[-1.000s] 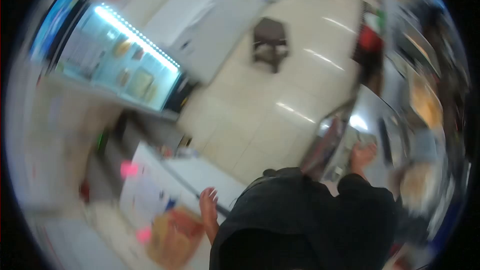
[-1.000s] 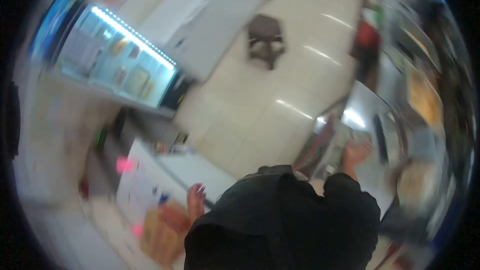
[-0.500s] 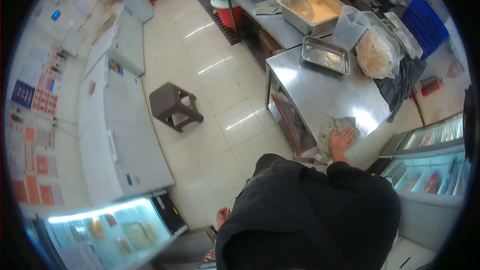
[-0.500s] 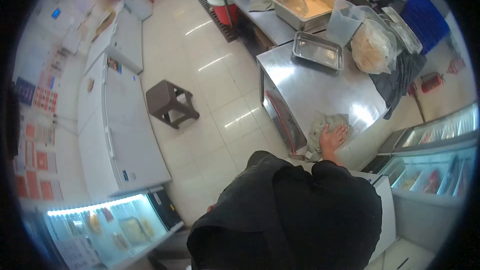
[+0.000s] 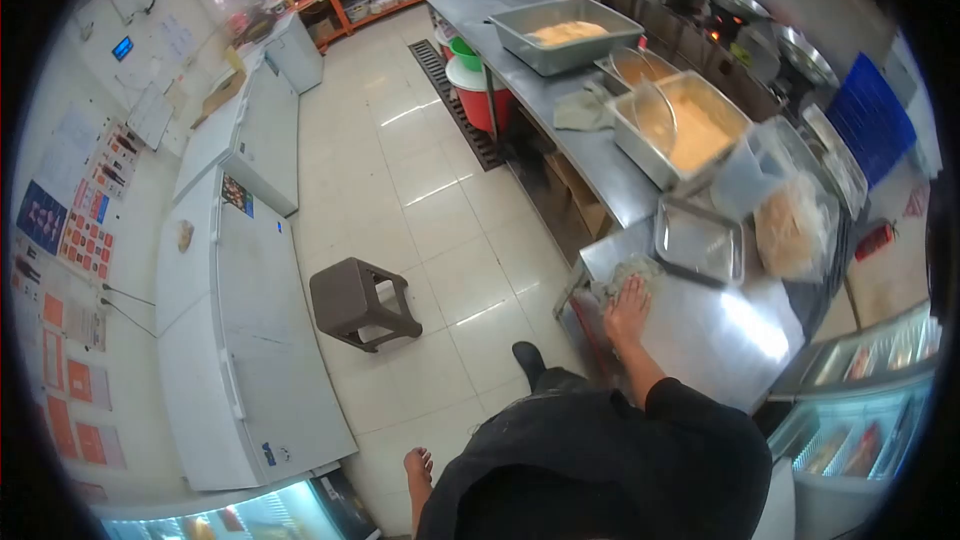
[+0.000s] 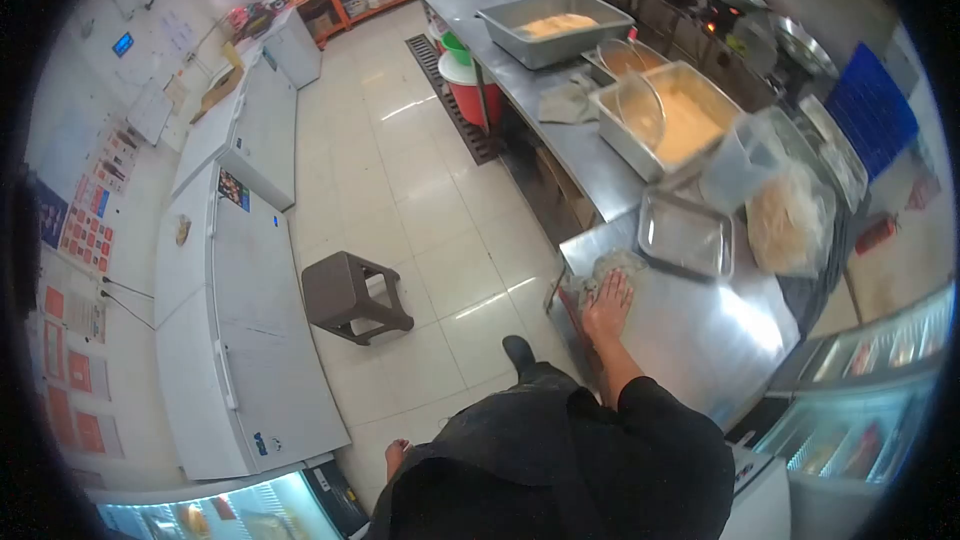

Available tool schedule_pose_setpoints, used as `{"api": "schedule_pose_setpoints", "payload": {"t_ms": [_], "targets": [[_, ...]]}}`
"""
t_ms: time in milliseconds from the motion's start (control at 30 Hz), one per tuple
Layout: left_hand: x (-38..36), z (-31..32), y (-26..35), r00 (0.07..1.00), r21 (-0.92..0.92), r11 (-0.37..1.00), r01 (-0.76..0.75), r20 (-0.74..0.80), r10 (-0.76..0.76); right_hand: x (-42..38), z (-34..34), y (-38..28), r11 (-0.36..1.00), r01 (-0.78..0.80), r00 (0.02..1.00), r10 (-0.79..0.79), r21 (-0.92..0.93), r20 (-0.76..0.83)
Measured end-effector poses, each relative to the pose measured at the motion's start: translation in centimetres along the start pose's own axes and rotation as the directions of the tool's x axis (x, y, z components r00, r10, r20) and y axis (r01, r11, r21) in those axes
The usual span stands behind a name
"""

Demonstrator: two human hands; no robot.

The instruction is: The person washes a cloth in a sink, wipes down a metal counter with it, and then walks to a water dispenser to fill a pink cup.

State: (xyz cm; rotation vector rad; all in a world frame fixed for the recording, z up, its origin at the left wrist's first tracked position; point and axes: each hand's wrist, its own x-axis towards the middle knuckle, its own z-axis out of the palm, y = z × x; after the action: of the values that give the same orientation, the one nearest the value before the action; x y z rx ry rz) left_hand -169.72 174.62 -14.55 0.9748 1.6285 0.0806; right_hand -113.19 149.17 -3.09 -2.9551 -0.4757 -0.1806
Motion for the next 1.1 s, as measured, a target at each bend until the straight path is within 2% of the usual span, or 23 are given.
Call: {"api": "schedule_pose_setpoints", "payload": {"t_ms": [33, 67, 233, 267, 333, 367, 433, 467, 533, 633, 767, 833, 900, 967, 1067, 1100], "targets": [[1.3, 1.1, 0.1, 0.994, 0.320, 0.941, -0.109, 0.031, 0.105, 2.4, 0.3, -1.2, 1.000, -0.007, 0.999, 0.006, 0.030, 0.031], [2.9, 2.4, 1.3, 0.994, 0.306, 0.946, -0.110, 0.021, 0.109, 4.8, 0.9, -2.3, 0.999, 0.009, 1.000, -0.010, 0.037, 0.025], [7.9, 9.0, 5.2, 0.919, 0.313, 0.937, -0.154, 0.394, 0.019, 15.5, 3.5, -6.4, 0.992, -0.123, 0.992, 0.123, 0.033, -0.013], [6.9, 10.1, 6.0, 0.920, 0.316, 0.938, -0.140, 0.391, 0.006, 16.9, 3.8, -6.8, 0.992, -0.120, 0.993, 0.120, 0.027, -0.001], [4.9, 12.1, 9.2, 0.996, -0.120, 0.990, -0.070, 0.047, 0.076, 20.6, 4.4, -7.3, 0.992, -0.129, 0.992, 0.129, -0.001, -0.004], [4.7, 12.1, 9.8, 0.996, -0.111, 0.992, -0.063, 0.049, 0.069, 22.3, 5.1, -7.4, 0.991, -0.134, 0.991, 0.134, -0.006, 0.004], [4.5, 11.5, 10.8, 0.952, 0.227, 0.929, -0.293, 0.158, 0.262, 25.4, 6.7, -7.5, 0.996, -0.090, 0.996, 0.090, 0.010, 0.007], [4.9, 11.4, 11.2, 0.942, 0.290, 0.900, -0.326, 0.185, 0.282, 26.9, 7.2, -7.5, 0.995, -0.099, 0.995, 0.099, 0.010, 0.014], [6.2, 11.9, 12.4, 0.941, 0.352, 0.876, -0.330, 0.197, 0.275, 29.9, 8.2, -7.7, 0.998, -0.011, 1.000, 0.012, 0.058, -0.023], [9.4, 12.0, 15.9, 0.944, 0.386, 0.866, -0.319, 0.208, 0.255, 33.8, 9.2, -7.3, 0.993, -0.018, 1.000, 0.016, 0.115, 0.015], [15.1, 12.4, 22.9, 0.931, 0.427, 0.836, -0.345, 0.270, 0.247, 36.0, 8.3, -6.4, 0.990, -0.117, 0.991, 0.112, 0.073, 0.069], [18.6, 12.1, 26.9, 0.914, 0.466, 0.799, -0.379, 0.326, 0.244, 36.9, 8.1, -7.2, 0.974, -0.229, 0.969, 0.228, -0.006, 0.097], [22.3, 11.5, 31.4, 0.889, 0.513, 0.745, -0.426, 0.390, 0.239, 38.9, 8.7, -8.6, 0.945, -0.327, 0.941, 0.325, 0.000, 0.095], [25.9, 11.0, 36.4, 0.862, 0.556, 0.685, -0.470, 0.455, 0.223, 41.5, 10.3, -9.6, 0.930, -0.364, 0.929, 0.366, -0.043, 0.059], [32.3, 11.0, 44.6, 0.823, 0.603, 0.584, -0.543, 0.520, 0.229, 46.5, 10.6, -11.4, 0.894, -0.445, 0.886, 0.449, -0.056, 0.115], [35.2, 10.7, 47.7, 0.810, 0.616, 0.543, -0.571, 0.533, 0.246, 47.7, 10.3, -11.9, 0.917, -0.398, 0.909, 0.399, -0.033, 0.121]]}}
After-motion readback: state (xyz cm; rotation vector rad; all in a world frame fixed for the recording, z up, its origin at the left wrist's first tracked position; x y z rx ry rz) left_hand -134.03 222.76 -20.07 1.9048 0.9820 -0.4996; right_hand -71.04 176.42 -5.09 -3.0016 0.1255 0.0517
